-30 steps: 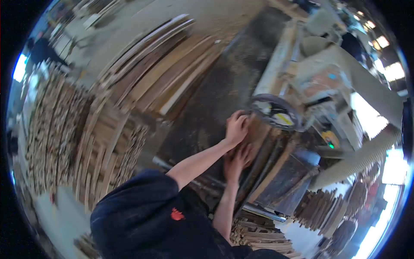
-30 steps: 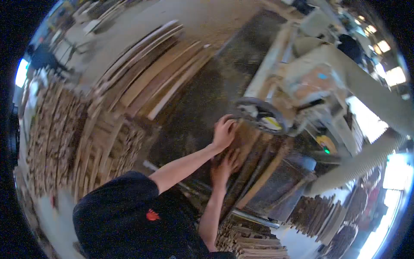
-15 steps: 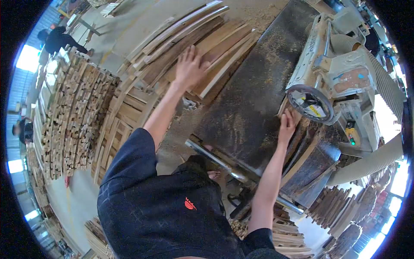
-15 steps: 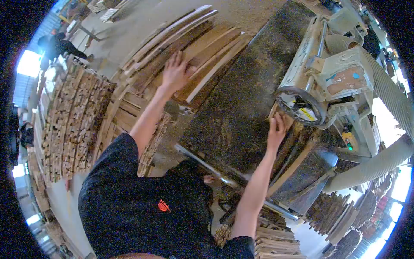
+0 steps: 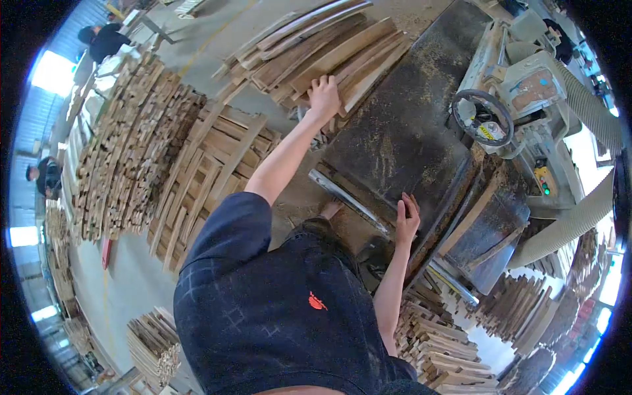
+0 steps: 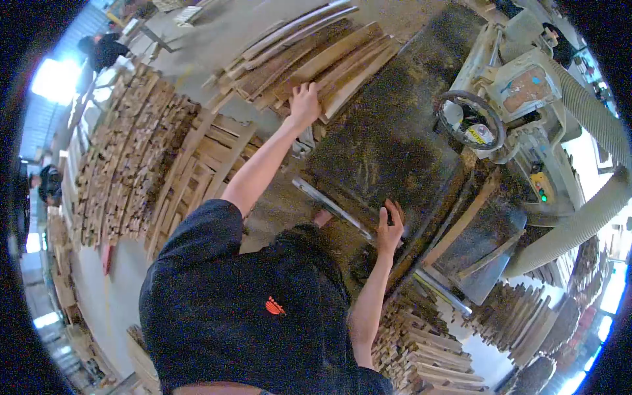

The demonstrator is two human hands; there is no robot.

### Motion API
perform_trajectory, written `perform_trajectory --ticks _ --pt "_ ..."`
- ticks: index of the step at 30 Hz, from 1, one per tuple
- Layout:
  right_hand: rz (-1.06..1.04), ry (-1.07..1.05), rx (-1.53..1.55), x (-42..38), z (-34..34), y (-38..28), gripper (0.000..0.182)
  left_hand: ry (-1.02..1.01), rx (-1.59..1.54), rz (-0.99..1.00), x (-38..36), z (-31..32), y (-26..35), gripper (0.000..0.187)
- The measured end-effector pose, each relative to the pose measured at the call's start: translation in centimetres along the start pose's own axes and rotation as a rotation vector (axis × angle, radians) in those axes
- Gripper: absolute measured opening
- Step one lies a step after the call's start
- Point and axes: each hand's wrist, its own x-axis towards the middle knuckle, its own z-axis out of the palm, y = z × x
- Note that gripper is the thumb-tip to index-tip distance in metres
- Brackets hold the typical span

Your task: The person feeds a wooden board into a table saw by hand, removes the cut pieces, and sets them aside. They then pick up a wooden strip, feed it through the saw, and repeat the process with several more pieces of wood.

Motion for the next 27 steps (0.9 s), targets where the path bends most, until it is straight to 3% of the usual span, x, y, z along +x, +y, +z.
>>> perform_trajectory --ticks 2,4,6,10,12,13,14,16,18,20,21,23,27 --pt "-0.022 -0.008 0.000 -1.2 -0.2 0.4 0.044 -0.118 -0.041 -0.061 0.8 -1.9 0.1 0.055" --pt "0.027 -0.022 0.048 -2.4 -0.5 -0.1 0.045 -0.431 -0.196 -0.075 3.2 -2.0 -1.0 0.058" --pt "0.017 -0.023 0.136 -3.5 -0.7 0.4 0.045 -0.467 -0.240 -0.062 3.1 -1.4 -2.3 0.067" --pt "0.133 -0.110 0.253 -5.0 -1.3 0.2 0.049 -0.351 -0.008 0.070 1.6 -1.2 -1.5 0.078" --pt "0.194 -0.154 0.410 -5.4 -1.1 0.6 0.056 -0.530 -0.289 -0.173 1.6 -3.2 -1.2 0.076" --pt "0.226 -0.143 0.369 -5.7 -1.1 0.4 0.062 -0.562 -0.524 -0.130 1.8 -3.1 -2.0 0.079" --pt "0.220 -0.136 0.370 -6.0 -1.2 0.1 0.062 -0.559 -0.528 -0.121 1.4 -4.2 -1.5 0.079" --pt "0.225 -0.134 0.314 -6.4 -1.2 -0.7 0.066 -0.639 -0.961 -0.222 -1.0 -8.2 0.6 0.084" --pt "0.257 -0.083 0.322 -7.3 -0.7 -1.1 0.058 -0.694 -1.393 -0.463 -4.9 -11.4 2.3 0.088" --pt "0.186 -0.132 0.450 -7.9 -0.8 -2.7 0.049 -0.846 -1.769 -0.496 -10.6 -12.6 3.3 0.094" --pt "0.147 -0.149 0.424 -8.4 -0.8 -4.2 0.045 -0.893 -1.760 -0.509 -13.3 -12.4 3.8 0.094" --pt "0.166 -0.162 0.378 -9.1 -0.1 -4.9 0.046 -1.072 -1.828 -0.218 -18.4 -11.5 4.9 0.100" --pt "0.051 -0.265 0.131 -11.0 0.4 -6.1 0.049 -1.216 -1.781 -0.285 -25.8 -8.8 7.4 0.089"
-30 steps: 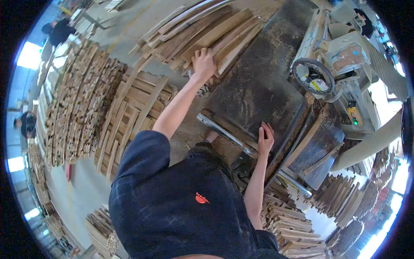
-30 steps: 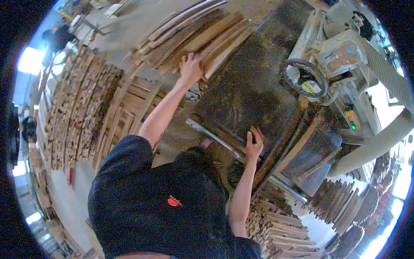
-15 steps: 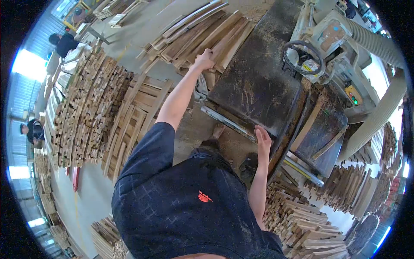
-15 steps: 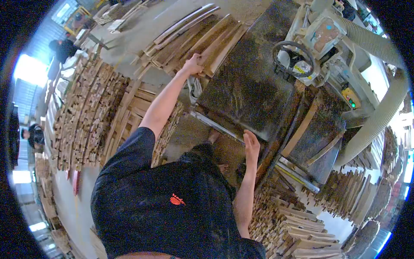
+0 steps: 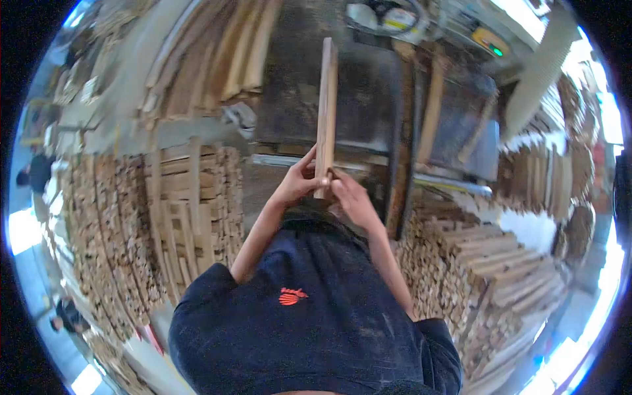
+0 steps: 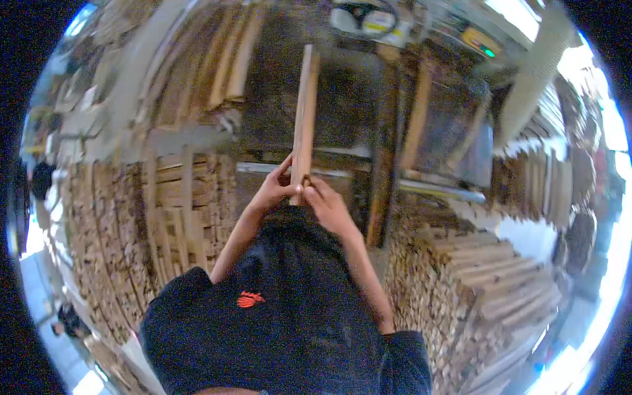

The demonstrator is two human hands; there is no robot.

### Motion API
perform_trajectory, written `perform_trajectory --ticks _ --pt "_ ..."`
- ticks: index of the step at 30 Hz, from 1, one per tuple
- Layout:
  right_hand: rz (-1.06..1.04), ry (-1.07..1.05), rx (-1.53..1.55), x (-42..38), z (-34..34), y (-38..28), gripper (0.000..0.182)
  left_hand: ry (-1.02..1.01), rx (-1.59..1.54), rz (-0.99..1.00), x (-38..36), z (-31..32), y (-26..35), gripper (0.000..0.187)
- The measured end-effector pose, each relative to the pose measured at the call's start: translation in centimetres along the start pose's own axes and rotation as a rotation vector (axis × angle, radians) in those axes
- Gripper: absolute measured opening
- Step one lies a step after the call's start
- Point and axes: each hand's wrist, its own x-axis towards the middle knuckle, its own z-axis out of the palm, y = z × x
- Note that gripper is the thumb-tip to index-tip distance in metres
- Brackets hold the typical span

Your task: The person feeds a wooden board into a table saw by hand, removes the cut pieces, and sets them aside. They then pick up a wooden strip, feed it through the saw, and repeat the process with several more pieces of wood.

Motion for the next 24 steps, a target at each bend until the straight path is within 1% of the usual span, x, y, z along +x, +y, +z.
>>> perform_trajectory --ticks 1,2,3,4,5,6,7,8,9,10,11,12,13,15,16,17,18,19,20,21,22,23,24 --pt "0.024 -0.018 -0.099 -0.6 0.2 0.1 0.049 0.082 0.422 -0.041 0.4 0.7 -1.1 0.081" --pt "0.205 -0.025 -0.083 -1.0 0.6 1.5 0.049 0.167 0.848 -0.059 0.8 0.9 -1.9 0.073" --pt "0.378 -0.036 -0.063 -1.2 1.0 3.7 0.049 0.111 0.938 0.057 1.5 -1.5 -4.3 0.061" --pt "0.301 0.090 0.044 -1.7 1.2 5.5 0.049 0.099 0.809 -0.094 2.1 -1.4 -3.8 0.061" --pt "0.303 0.098 0.027 -2.2 0.9 5.7 0.049 0.089 0.682 -0.245 2.6 -0.9 -3.3 0.062" --pt "0.463 0.186 0.337 -2.4 0.6 6.0 0.051 0.084 0.671 -0.234 3.0 -0.1 -3.1 0.062" --pt "0.614 0.270 0.652 -2.6 0.5 6.5 0.052 0.070 0.895 -0.010 3.4 0.4 -3.0 0.065" --pt "0.570 0.338 0.799 -2.8 0.7 7.1 0.042 0.063 1.113 0.215 3.5 1.0 -3.0 0.069" --pt "0.572 0.332 0.789 -3.6 0.2 7.6 0.042 0.072 1.106 0.218 3.9 1.6 -3.0 0.069" --pt "0.513 0.091 1.230 -4.3 -0.6 6.8 0.039 0.041 0.946 0.118 4.6 2.4 -3.0 0.074" --pt "0.427 -0.171 1.659 -4.6 -1.0 5.5 0.042 0.006 0.787 0.020 5.4 2.9 -3.2 0.079" --pt "0.555 -0.070 1.781 -4.3 -1.0 4.4 0.044 -0.044 0.685 -0.008 6.2 3.1 -3.9 0.088" --pt "0.554 -0.063 1.785 -4.4 -1.0 4.5 0.044 -0.049 0.685 -0.013 6.5 4.2 -3.8 0.088" --pt "0.532 -0.050 1.664 -4.5 -0.8 5.3 0.039 -0.046 0.640 -0.018 6.8 6.2 -3.1 0.086" --pt "0.618 0.072 1.572 -4.0 -0.7 5.1 0.043 -0.056 0.643 -0.023 7.1 6.3 -3.3 0.086" --pt "0.613 0.079 1.577 -4.1 -0.4 4.7 0.043 -0.010 0.663 -0.008 7.4 6.3 -3.5 0.083" --pt "0.609 0.243 1.359 -4.3 -0.2 4.3 0.043 0.038 0.684 0.008 7.8 6.3 -3.7 0.080" --pt "0.599 0.399 1.137 -4.3 0.0 3.4 0.052 0.030 0.689 0.006 8.3 5.7 -4.4 0.080" --pt "0.596 0.310 1.164 -5.0 -0.5 5.0 0.054 0.075 0.996 0.166 8.9 5.1 -5.2 0.074" --pt "0.592 0.311 1.167 -5.2 0.0 6.6 0.054 0.125 1.297 0.333 9.4 4.3 -6.0 0.068" --pt "0.629 0.373 1.156 -5.2 0.7 7.2 0.050 0.154 1.514 0.326 9.1 5.6 -5.1 0.059" --pt "0.667 0.432 1.144 -5.4 1.5 8.3 0.047 0.157 1.519 0.324 9.7 5.0 -6.5 0.059" --pt "0.659 0.438 1.297 -5.6 1.7 9.8 0.040 0.106 1.536 0.410 10.6 4.0 -8.5 0.056"
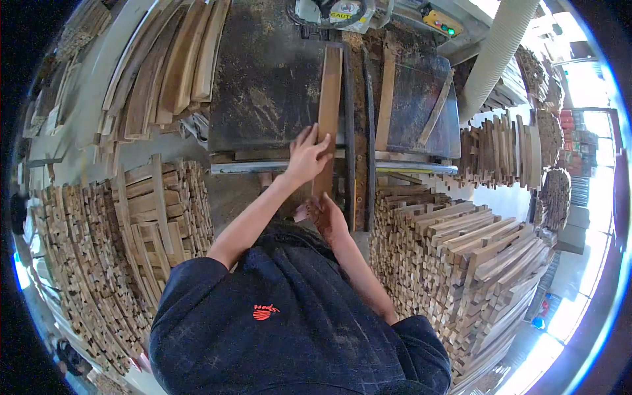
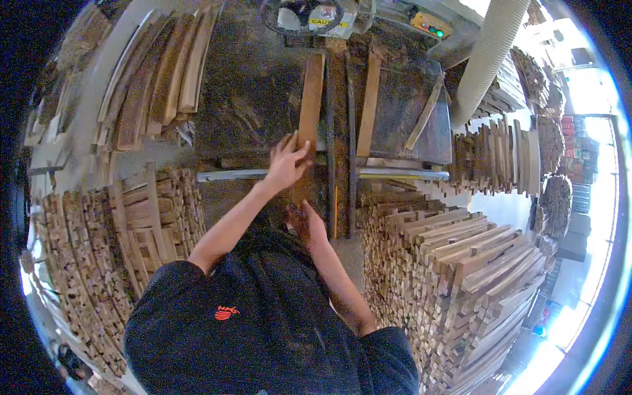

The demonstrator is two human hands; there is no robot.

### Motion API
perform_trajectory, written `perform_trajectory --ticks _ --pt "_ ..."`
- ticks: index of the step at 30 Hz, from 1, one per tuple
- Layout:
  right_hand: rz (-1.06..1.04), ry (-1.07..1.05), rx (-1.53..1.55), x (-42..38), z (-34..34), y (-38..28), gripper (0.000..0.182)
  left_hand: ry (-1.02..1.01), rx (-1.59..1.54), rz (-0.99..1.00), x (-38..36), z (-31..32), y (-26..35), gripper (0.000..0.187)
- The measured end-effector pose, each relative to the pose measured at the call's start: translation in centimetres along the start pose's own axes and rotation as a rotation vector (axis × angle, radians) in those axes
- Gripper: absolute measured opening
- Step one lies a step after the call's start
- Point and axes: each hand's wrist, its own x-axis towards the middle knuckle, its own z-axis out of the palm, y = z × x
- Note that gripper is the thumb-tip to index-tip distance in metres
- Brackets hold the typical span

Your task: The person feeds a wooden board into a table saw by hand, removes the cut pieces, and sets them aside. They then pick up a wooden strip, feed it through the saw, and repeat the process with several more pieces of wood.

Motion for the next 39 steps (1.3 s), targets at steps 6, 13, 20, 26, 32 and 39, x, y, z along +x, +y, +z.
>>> perform_trajectory --ticks 6,13,20,26,32,39 --pt "-0.055 0.097 0.046 0.3 2.9 -2.4 0.035 0.088 0.043 0.048 3.4 3.0 1.2 0.054" --pt "-0.288 0.212 -0.404 7.5 3.1 -5.6 0.036 0.266 0.056 -0.066 10.0 3.7 1.8 0.052" --pt "-0.340 0.061 -0.338 8.7 10.9 -10.2 0.032 0.363 0.136 -0.073 17.5 2.2 0.6 0.049" --pt "-0.446 0.002 -0.440 12.0 12.0 -12.2 0.031 0.398 0.082 -0.071 21.0 1.9 -0.4 0.052" --pt "-0.486 0.180 -0.356 14.9 17.4 -14.6 0.034 0.441 -0.012 -0.081 26.3 1.1 -1.9 0.044" --pt "-0.499 0.085 -0.314 19.5 19.4 -18.7 0.037 0.426 -0.344 -0.051 24.3 -11.2 -9.7 0.022"
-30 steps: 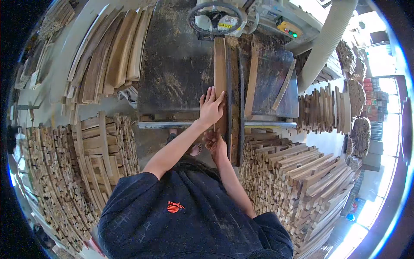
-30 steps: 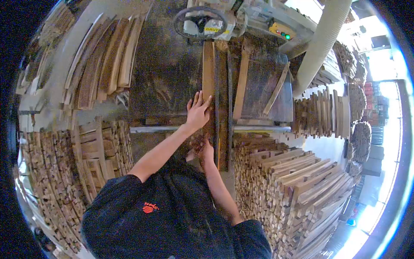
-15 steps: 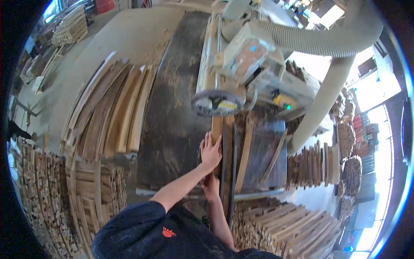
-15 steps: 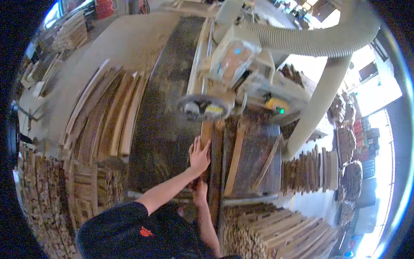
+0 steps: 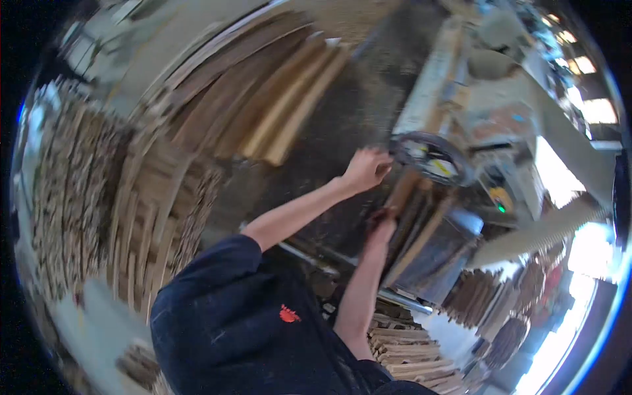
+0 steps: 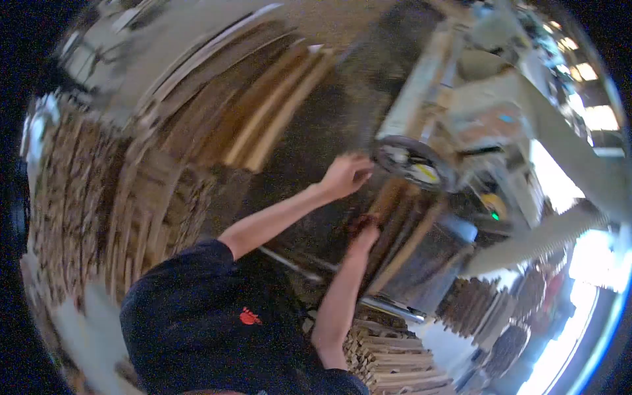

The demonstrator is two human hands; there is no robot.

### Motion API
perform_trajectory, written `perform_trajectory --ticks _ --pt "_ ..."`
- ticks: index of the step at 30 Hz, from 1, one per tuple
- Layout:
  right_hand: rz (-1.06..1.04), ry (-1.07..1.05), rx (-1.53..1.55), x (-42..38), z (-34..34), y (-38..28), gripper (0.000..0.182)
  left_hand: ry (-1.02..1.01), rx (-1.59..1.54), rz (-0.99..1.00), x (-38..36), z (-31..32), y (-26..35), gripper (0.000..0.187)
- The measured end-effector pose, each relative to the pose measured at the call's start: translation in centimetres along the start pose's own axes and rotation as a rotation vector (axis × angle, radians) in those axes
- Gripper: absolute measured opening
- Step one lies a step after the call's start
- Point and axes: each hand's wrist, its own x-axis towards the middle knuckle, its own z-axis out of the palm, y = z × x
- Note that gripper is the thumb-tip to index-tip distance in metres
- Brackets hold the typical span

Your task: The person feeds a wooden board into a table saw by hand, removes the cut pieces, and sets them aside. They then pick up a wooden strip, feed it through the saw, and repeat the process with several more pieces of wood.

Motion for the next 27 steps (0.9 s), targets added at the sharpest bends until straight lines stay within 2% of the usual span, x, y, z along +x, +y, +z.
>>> perform_trajectory --ticks 1,2,3,4,6,8,12,14,15,16,18,19,20,21,22,24,25,26,27 --pt "0.094 0.018 -0.070 0.9 0.4 -1.2 0.036 0.143 0.143 0.062 0.0 -4.1 -0.3 0.023" --pt "0.139 0.003 -0.007 1.8 0.7 -1.8 0.038 0.316 0.259 0.075 -0.2 -8.2 -0.6 0.027" --pt "0.147 -0.008 0.015 3.4 0.7 -2.0 0.038 0.379 0.302 -0.002 -0.7 -11.5 -1.9 0.034" --pt "0.138 0.003 -0.003 4.2 1.4 -2.4 0.038 0.398 0.550 -0.127 -1.1 -14.5 -2.7 0.041" --pt "0.089 0.030 -0.061 6.4 2.5 -2.6 0.043 0.324 0.710 -0.384 -2.3 -18.3 -5.8 0.050" --pt "0.039 0.048 -0.077 8.1 4.1 -2.9 0.047 0.220 0.620 -0.448 -3.7 -19.2 -8.0 0.054" --pt "0.025 0.056 -0.183 10.5 5.7 -3.1 0.044 0.234 0.599 -0.469 -3.8 -18.6 -7.1 0.055" --pt "-0.057 0.016 -0.312 10.0 5.9 -3.2 0.038 0.226 0.490 -0.726 -2.8 -18.9 -4.5 0.047" --pt "-0.133 -0.039 -0.334 9.2 5.3 -2.6 0.036 0.247 0.522 -0.752 -2.8 -19.0 -4.1 0.046" --pt "-0.211 -0.096 -0.357 7.9 4.9 -1.6 0.034 0.248 0.520 -0.733 -3.4 -19.4 -4.7 0.046" --pt "-0.314 -0.203 -0.369 2.9 4.4 -0.3 0.030 0.193 0.649 -0.513 -5.6 -20.9 -7.2 0.044" --pt "-0.262 -0.203 -0.307 1.3 3.4 0.6 0.028 0.193 0.683 -0.406 -6.3 -21.6 -7.7 0.041" --pt "-0.309 -0.204 -0.356 -0.9 2.2 1.7 0.029 0.185 0.717 -0.297 -7.0 -22.1 -8.2 0.038" --pt "-0.346 -0.203 -0.470 -2.6 0.8 2.6 0.031 0.083 0.865 -0.202 -7.0 -22.3 -9.1 0.049" --pt "-0.334 -0.238 -0.497 -5.0 -0.4 3.1 0.035 0.072 0.867 -0.177 -6.4 -22.2 -8.7 0.049" --pt "-0.342 -0.232 -0.643 -7.3 -3.0 4.4 0.036 -0.085 1.167 -0.263 -5.2 -21.6 -7.6 0.059" --pt "-0.348 -0.211 -0.619 -8.6 -4.0 4.7 0.036 -0.059 1.175 -0.264 -4.7 -21.9 -7.7 0.067" --pt "-0.291 -0.207 -0.601 -10.0 -5.0 4.8 0.035 -0.074 1.086 -0.357 -3.8 -22.7 -7.4 0.069" --pt "-0.239 -0.202 -0.579 -11.1 -5.7 4.6 0.035 -0.062 1.026 -0.351 -3.5 -23.9 -7.2 0.071"
